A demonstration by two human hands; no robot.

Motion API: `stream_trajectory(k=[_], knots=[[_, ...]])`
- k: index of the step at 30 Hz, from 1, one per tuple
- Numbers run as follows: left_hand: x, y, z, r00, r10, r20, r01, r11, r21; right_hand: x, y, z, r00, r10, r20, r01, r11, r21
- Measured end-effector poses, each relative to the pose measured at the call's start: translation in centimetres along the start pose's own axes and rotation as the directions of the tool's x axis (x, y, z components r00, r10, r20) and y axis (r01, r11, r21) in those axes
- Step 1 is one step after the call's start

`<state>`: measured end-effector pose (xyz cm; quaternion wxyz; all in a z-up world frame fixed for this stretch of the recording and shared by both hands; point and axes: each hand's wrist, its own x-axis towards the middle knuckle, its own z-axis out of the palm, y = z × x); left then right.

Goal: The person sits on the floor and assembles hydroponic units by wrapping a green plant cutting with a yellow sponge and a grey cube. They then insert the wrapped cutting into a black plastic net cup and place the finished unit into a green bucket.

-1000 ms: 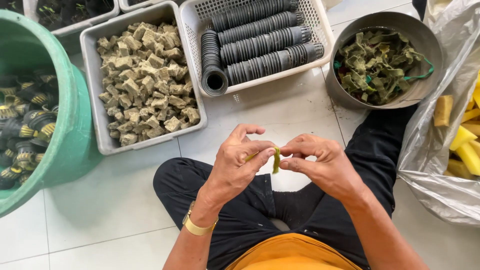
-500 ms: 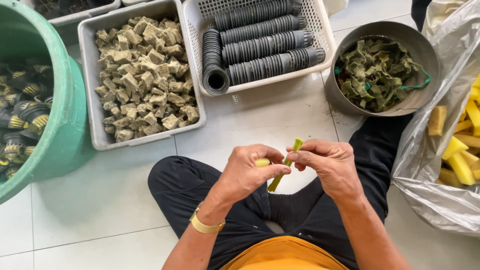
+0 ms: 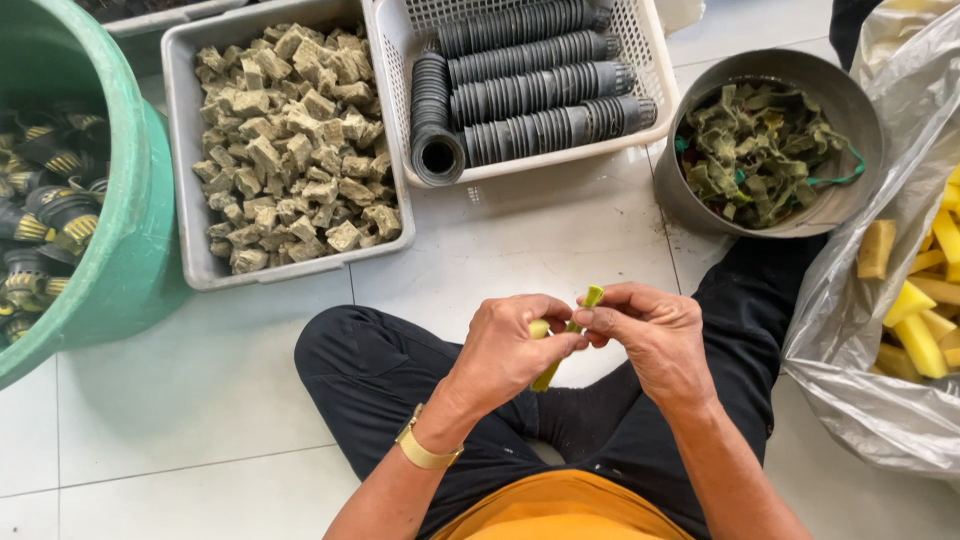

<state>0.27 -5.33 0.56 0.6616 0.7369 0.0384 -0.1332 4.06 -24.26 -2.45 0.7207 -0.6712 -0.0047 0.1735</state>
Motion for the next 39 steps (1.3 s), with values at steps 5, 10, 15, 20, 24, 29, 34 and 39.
stream_trajectory(k=[5,10,15,20,24,29,34,39], knots=[[0.2,-2.0,0.5,0.988,0.145,-0.058,-0.132,0.973,0.188,-0.3,-0.1,-0.1,1.000,-0.017,-0.022,0.016,1.000,-0.012],[1.3,-3.7,0.2,0.991,-0.110,0.079,0.121,0.983,-0.142,-0.1,-0.2,-0.5,0.999,0.003,-0.033,-0.004,0.999,-0.041],[1.6,-3.6,-0.1,0.973,-0.116,0.198,0.179,0.924,-0.339,-0.1,-0.3,-0.3,1.000,-0.021,-0.018,0.020,0.999,-0.037],[1.8,-4.1,0.3,0.979,-0.133,0.153,0.177,0.928,-0.329,0.0,-0.4,-0.1,0.999,0.025,-0.034,-0.029,0.991,-0.132],[2.4,-5.1,-0.5,0.988,-0.140,0.068,0.155,0.913,-0.376,-1.3,-1.4,0.5,0.999,0.002,-0.034,-0.012,0.956,-0.293],[2.7,-6.7,-0.8,0.976,-0.187,-0.107,0.104,0.841,-0.531,-3.1,0.6,-0.1,0.985,0.165,0.049,-0.132,0.908,-0.398],[2.7,-7.6,-0.3,0.967,-0.197,-0.160,0.085,0.847,-0.525,-3.6,3.6,-0.2,0.978,0.203,0.037,-0.187,0.946,-0.264],[2.7,-8.4,-0.1,0.954,-0.232,-0.191,0.102,0.848,-0.520,-3.9,3.7,0.3,0.981,0.192,0.013,-0.185,0.960,-0.210]])
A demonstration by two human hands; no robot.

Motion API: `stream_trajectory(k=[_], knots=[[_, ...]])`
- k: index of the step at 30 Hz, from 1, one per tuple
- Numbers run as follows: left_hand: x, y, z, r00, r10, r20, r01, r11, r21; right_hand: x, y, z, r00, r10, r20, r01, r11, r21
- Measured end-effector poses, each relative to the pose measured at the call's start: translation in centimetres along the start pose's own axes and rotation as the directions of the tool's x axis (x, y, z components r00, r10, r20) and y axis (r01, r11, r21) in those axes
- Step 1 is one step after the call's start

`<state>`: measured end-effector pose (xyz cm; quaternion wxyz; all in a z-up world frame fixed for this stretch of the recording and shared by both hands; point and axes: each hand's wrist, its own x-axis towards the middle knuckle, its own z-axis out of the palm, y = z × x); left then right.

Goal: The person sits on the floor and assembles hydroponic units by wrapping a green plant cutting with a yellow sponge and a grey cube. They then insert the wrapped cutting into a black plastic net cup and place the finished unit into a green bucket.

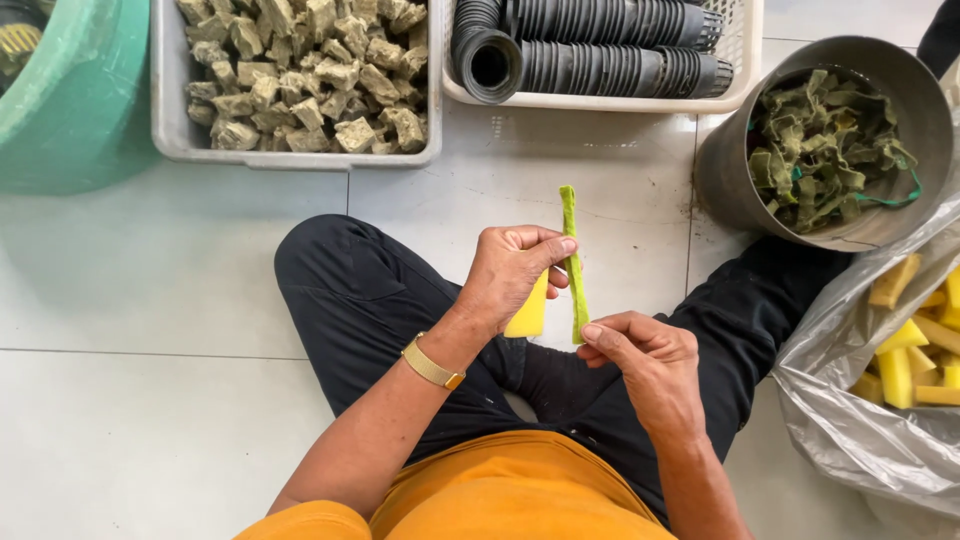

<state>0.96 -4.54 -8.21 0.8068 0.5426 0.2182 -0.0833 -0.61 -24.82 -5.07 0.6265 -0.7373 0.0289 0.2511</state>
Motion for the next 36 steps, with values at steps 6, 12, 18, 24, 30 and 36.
stream_trajectory(k=[6,12,18,24,30,36], knots=[[0.1,-1.0,-0.1,1.000,0.023,0.007,-0.022,0.993,-0.113,-0.2,0.1,0.1,0.996,-0.086,0.031,0.088,0.995,-0.055],[0.2,-1.0,-0.2,1.000,0.012,-0.008,-0.013,0.996,-0.089,0.0,0.0,0.3,0.995,-0.092,0.046,0.095,0.993,-0.075],[-0.6,-0.1,-0.1,0.999,0.011,0.041,-0.009,0.998,-0.059,0.2,-1.3,0.3,0.999,0.003,0.049,0.008,0.974,-0.226],[-2.2,1.8,0.9,0.947,-0.061,0.316,0.050,0.998,0.044,1.5,-2.3,-1.9,0.990,-0.107,-0.091,0.108,0.994,0.007],[-3.0,2.5,1.5,0.877,-0.077,0.475,0.054,0.997,0.062,1.5,-2.2,-4.0,0.979,-0.177,0.104,0.153,0.966,0.208],[-2.9,2.3,1.7,0.842,-0.100,0.529,0.078,0.995,0.064,1.0,-2.6,-3.3,0.962,-0.259,0.087,0.229,0.938,0.261]])
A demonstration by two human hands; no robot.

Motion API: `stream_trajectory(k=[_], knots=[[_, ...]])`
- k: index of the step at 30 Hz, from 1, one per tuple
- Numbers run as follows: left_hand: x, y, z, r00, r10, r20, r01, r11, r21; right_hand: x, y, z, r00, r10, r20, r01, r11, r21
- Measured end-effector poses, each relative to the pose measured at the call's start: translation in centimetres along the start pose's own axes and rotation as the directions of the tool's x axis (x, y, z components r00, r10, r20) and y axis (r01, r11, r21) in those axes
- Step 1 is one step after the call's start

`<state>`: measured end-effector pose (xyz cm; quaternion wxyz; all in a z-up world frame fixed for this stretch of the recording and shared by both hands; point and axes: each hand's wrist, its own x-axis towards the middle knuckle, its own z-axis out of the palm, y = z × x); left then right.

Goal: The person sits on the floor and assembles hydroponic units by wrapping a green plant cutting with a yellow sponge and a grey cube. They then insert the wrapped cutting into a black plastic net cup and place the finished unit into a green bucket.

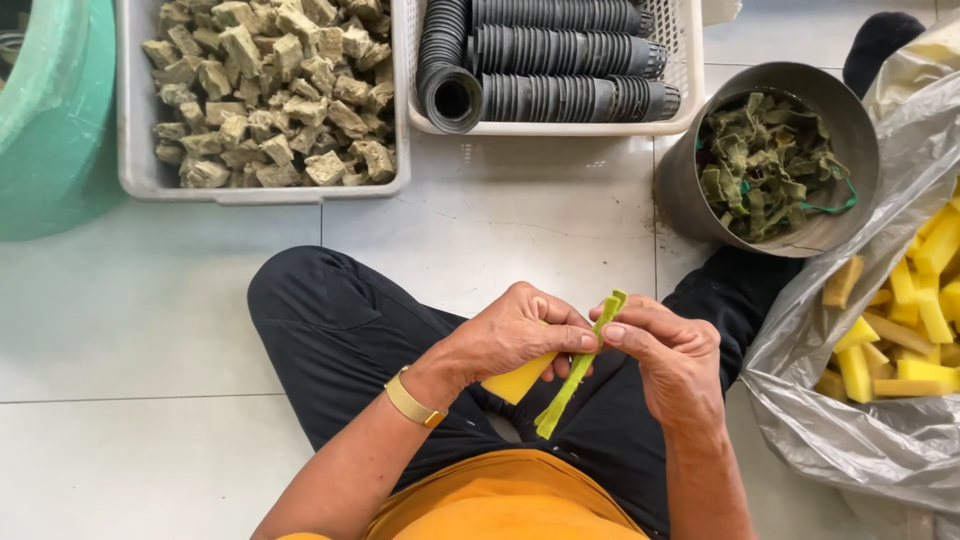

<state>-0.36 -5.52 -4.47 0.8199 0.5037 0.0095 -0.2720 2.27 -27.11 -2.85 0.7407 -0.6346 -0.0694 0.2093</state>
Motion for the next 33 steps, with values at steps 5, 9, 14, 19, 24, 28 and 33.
stream_trajectory(k=[5,9,14,19,24,28,33], knots=[[0.2,-0.3,0.2,1.000,-0.008,-0.008,0.008,1.000,0.008,-0.3,0.7,0.9,0.984,-0.068,-0.167,0.049,0.992,-0.114],[0.0,-0.5,0.8,0.999,0.023,-0.046,-0.018,0.993,0.117,-0.7,1.2,1.6,0.967,-0.105,-0.232,0.069,0.985,-0.158],[-0.7,0.6,1.8,0.932,0.338,-0.129,-0.140,0.665,0.734,-0.6,1.1,2.2,0.952,-0.130,-0.277,0.079,0.979,-0.188],[-0.4,-0.3,1.4,0.938,0.310,-0.155,-0.123,0.716,0.687,-0.8,1.1,2.1,0.948,-0.080,-0.308,0.028,0.985,-0.169],[0.0,-0.8,0.8,0.988,0.042,-0.146,-0.005,0.969,0.248,-1.2,0.9,1.8,0.949,-0.086,-0.304,0.023,0.979,-0.205],[0.3,-0.9,0.5,0.997,-0.020,-0.075,0.025,0.997,0.069,-1.6,0.1,1.8,0.955,-0.199,-0.219,0.133,0.950,-0.283],[0.5,-0.8,0.1,0.997,-0.069,-0.035,0.066,0.995,-0.074,-1.7,-1.4,2.1,0.933,-0.358,-0.025,0.293,0.799,-0.525]])
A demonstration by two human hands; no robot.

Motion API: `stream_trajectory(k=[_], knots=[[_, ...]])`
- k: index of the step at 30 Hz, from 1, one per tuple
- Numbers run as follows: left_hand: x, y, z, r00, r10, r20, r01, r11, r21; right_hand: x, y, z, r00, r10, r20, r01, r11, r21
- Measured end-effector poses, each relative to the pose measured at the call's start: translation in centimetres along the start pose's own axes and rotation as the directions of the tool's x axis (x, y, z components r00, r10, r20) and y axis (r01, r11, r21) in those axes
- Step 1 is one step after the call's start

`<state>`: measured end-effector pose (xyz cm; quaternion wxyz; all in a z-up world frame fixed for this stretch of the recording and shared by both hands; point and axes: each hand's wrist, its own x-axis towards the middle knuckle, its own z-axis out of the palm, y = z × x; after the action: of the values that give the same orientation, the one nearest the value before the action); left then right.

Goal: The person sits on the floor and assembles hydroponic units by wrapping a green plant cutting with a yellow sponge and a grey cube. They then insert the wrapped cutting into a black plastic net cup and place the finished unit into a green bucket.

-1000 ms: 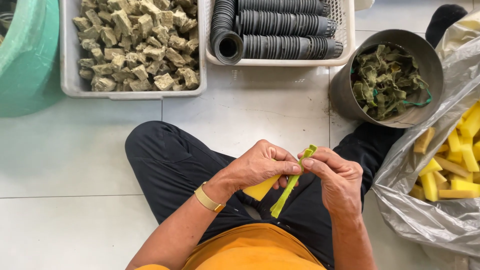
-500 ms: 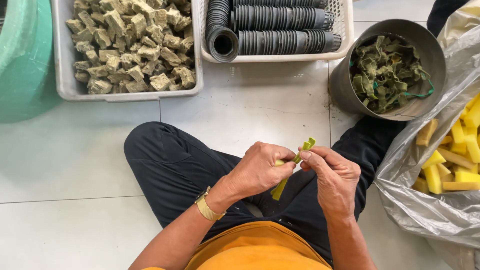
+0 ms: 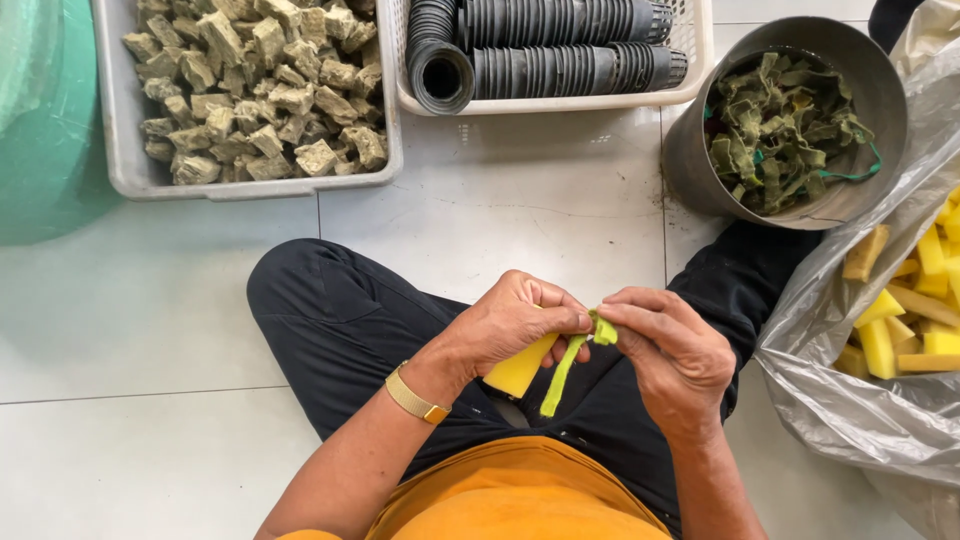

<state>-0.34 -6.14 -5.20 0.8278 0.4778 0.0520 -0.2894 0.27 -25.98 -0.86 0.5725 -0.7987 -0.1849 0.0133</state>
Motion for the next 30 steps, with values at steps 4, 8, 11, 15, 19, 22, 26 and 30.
stream_trajectory(k=[4,8,11,15,19,22,26,30], knots=[[0.1,0.1,0.0,0.999,-0.034,-0.014,0.034,0.999,-0.026,0.4,-0.1,0.2,0.992,-0.116,0.042,0.122,0.971,-0.204],[-0.1,0.5,0.2,0.997,-0.058,-0.050,0.058,0.998,0.003,0.7,-0.2,0.2,0.977,-0.198,0.080,0.213,0.928,-0.305],[0.0,0.6,0.3,0.997,-0.054,-0.061,0.053,0.999,-0.007,0.7,-0.1,0.1,0.969,-0.223,0.104,0.245,0.913,-0.325],[0.3,0.2,0.3,0.998,-0.034,-0.062,0.034,0.999,-0.003,0.2,0.2,0.2,0.981,-0.172,0.092,0.190,0.949,-0.252],[0.6,-0.3,0.1,0.996,-0.034,-0.087,0.032,0.999,-0.015,0.5,-0.1,0.3,0.977,-0.186,0.104,0.208,0.942,-0.264],[0.6,-0.6,-0.2,0.996,-0.029,-0.087,0.024,0.998,-0.055,0.6,-0.1,0.3,0.970,-0.212,0.123,0.240,0.920,-0.310],[0.3,-0.4,-0.3,0.995,-0.028,-0.098,0.020,0.996,-0.085,0.7,0.1,0.3,0.964,-0.224,0.142,0.260,0.899,-0.351],[0.0,-0.2,-0.3,0.996,0.000,-0.090,0.000,1.000,-0.005,0.5,0.5,0.4,0.970,-0.202,0.138,0.237,0.914,-0.330]])
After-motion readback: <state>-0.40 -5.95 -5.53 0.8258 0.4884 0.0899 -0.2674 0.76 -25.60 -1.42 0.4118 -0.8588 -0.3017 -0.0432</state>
